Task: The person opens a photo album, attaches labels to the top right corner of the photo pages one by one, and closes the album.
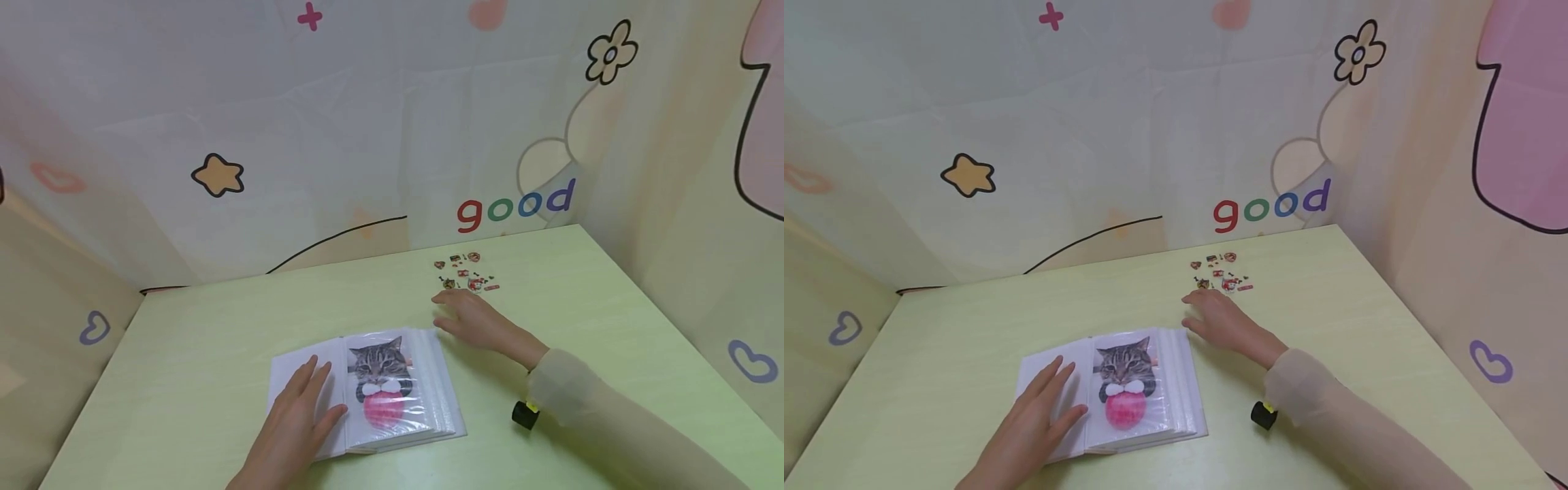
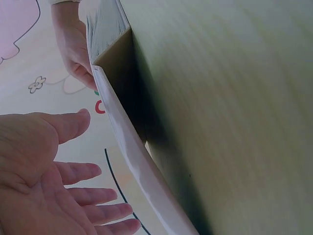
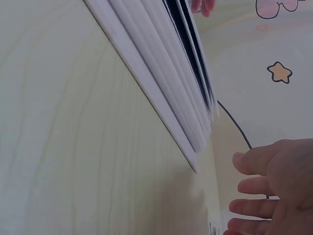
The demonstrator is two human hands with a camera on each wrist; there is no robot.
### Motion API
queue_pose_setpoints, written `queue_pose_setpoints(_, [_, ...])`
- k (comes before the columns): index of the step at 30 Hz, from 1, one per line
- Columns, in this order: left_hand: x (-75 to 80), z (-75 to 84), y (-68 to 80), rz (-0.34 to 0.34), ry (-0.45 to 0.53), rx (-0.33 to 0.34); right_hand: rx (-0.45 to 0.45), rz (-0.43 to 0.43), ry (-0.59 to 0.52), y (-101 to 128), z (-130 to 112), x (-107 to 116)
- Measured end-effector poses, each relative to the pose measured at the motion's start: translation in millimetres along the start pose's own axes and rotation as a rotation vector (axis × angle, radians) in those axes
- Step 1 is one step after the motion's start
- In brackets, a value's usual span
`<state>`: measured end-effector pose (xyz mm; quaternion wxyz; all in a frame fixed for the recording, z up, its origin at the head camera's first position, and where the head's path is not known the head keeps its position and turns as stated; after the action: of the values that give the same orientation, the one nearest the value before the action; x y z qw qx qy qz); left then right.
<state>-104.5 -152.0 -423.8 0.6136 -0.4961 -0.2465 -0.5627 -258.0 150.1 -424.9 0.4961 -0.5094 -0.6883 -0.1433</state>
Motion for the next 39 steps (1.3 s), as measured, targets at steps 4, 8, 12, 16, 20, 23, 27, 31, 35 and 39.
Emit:
queue_pose_setpoints(4, [-1.1,1.8,-2.5,0.021,-0.009,-0.040,-0.027,0.000,0.064,-2,10,2])
queue_pose_setpoints(8, [-1.7,4.3,-5.7,0.051,0.007,-0.084,-0.068,0.001,0.101,-4,16,5])
queue_pose_setpoints(12, [-3.4,6.8,-8.6,0.060,0.019,-0.105,-0.105,0.016,0.121,-7,24,7])
queue_pose_setpoints(16, [-4.4,9.4,-11.1,0.070,0.022,-0.127,-0.137,0.024,0.147,-9,30,8])
queue_pose_setpoints(20, [-4.3,12.4,-13.6,0.083,0.022,-0.151,-0.151,0.021,0.181,-9,35,10])
queue_pose_setpoints(23, [-4.1,14.9,-16.0,0.086,0.026,-0.163,-0.170,0.017,0.189,-10,38,11])
queue_pose_setpoints(27, [-5.1,19.0,-21.4,0.076,0.030,-0.162,-0.183,0.013,0.205,-12,42,13])
queue_pose_setpoints(31, [-8.4,25.5,-28.4,0.046,0.038,-0.151,-0.181,0.016,0.243,-14,46,13])
queue_pose_setpoints(35, [-13.3,34.5,-34.4,0.029,0.043,-0.160,-0.172,0.029,0.292,-17,49,13])
queue_pose_setpoints(39, [-18.3,45.2,-37.9,0.010,0.058,-0.179,-0.188,0.032,0.329,-18,51,12])
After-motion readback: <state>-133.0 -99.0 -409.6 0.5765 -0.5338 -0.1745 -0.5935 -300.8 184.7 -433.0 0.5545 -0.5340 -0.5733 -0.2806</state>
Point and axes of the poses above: each hand's wrist, its own y-axis away from the middle knuckle, its own x-axis out of the back of the hand, z = x × y, the point moved 2 cm from there along -y, towards the middle knuckle, and after that the axes turned 9 degrees about z, right-handed, at the moved point
